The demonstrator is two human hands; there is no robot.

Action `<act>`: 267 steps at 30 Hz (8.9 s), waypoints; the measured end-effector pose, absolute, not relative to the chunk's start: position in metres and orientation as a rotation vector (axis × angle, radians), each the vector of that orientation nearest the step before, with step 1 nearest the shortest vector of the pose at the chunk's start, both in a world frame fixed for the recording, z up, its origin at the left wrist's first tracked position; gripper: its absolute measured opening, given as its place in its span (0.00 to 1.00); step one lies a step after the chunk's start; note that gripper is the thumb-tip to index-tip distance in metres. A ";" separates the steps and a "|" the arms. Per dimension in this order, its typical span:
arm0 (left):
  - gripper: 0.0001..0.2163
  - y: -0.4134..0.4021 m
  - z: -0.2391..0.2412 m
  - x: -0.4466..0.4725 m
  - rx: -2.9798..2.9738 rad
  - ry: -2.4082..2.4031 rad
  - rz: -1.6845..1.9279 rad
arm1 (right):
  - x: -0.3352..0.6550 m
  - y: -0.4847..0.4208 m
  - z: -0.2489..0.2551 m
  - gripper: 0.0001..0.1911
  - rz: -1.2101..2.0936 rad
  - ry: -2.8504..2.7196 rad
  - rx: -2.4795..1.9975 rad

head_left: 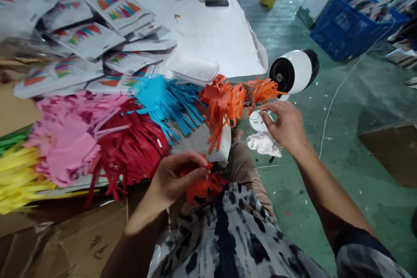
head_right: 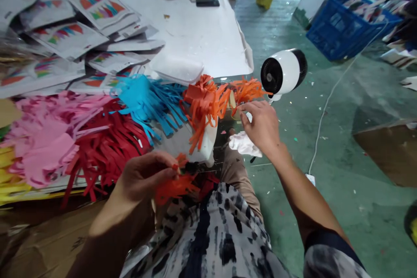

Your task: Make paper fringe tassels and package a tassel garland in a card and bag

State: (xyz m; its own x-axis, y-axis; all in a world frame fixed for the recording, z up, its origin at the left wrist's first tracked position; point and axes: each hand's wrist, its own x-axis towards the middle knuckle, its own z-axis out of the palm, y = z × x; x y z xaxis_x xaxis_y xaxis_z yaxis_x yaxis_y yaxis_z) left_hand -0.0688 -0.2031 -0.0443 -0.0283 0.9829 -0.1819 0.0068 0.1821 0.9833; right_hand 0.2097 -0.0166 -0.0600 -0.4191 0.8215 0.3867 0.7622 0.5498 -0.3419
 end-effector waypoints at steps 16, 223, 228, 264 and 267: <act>0.04 -0.167 -0.110 -0.070 1.151 1.554 1.385 | -0.009 0.112 -0.031 0.11 0.056 -2.667 -1.397; 0.09 -0.118 -0.051 -0.263 1.410 1.860 1.727 | -0.055 0.049 -0.021 0.11 0.684 -2.566 -0.358; 0.08 -0.125 -0.053 -0.256 1.352 1.827 1.753 | -0.062 0.053 -0.002 0.12 0.717 -2.468 -0.398; 0.13 -0.127 -0.067 -0.227 1.635 1.936 1.677 | -0.062 0.044 0.021 0.11 0.598 -2.503 -0.385; 0.15 -0.119 -0.073 -0.226 1.602 1.912 1.746 | -0.067 0.046 0.027 0.12 0.645 -2.460 -0.350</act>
